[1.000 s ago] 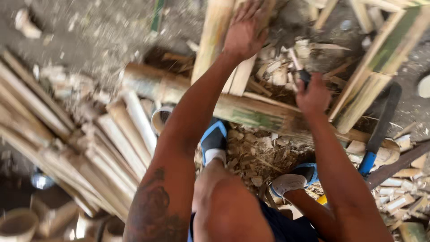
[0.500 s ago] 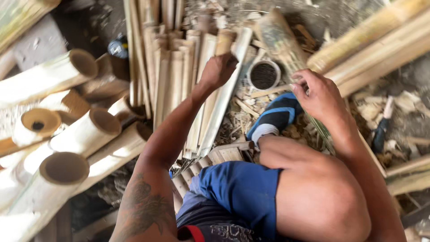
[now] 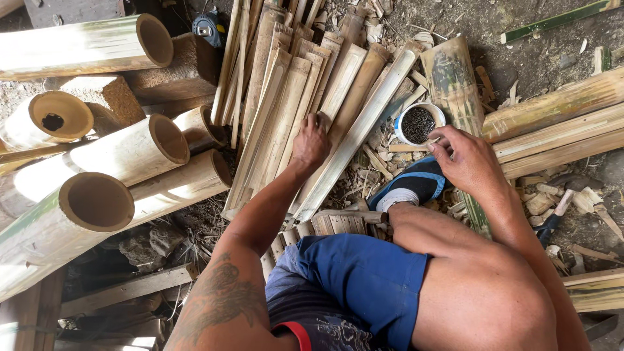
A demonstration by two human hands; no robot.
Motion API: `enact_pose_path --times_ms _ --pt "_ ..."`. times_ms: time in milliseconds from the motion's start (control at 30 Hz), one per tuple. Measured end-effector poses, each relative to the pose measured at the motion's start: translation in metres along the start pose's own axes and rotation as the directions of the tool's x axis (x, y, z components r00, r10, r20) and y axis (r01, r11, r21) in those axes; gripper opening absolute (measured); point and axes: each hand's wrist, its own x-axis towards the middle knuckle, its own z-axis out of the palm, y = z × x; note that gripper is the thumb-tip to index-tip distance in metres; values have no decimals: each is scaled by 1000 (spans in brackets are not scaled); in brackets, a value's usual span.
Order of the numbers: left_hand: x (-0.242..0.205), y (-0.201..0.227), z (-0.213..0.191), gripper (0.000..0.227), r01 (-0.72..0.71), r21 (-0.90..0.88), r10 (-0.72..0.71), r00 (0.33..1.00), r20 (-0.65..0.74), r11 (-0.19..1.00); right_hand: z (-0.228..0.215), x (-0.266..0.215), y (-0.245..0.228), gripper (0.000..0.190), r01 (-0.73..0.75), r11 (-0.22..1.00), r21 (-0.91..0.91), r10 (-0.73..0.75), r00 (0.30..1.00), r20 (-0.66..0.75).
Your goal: The person assembles a bamboo frame by placing thin bamboo strips into a jig, sawing them to length, and hammering nails to secure them. The person repeatedly picks up strips, cuts them, and fastens them to the frame.
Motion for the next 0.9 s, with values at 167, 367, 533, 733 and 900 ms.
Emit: enact_pose_path --times_ms 167,367,533,733,900 --pt "26 -27 37 33 92 -492 -127 991 -39 866 -2 -2 -1 24 -33 999 26 33 999 8" --pt "40 -34 18 46 -37 -982 114 993 -16 186 -5 -16 11 24 -36 998 51 39 997 -60" --pt "26 16 -43 62 20 -996 345 937 48 83 -9 -40 24 22 -35 985 171 67 981 -183" --pt "13 34 -33 47 -154 -832 193 980 -58 533 -10 -63 33 25 -157 977 142 185 959 -213" --pt "8 -29 8 63 97 -445 -230 939 -255 890 -1 -59 31 25 -110 989 103 128 975 -184"
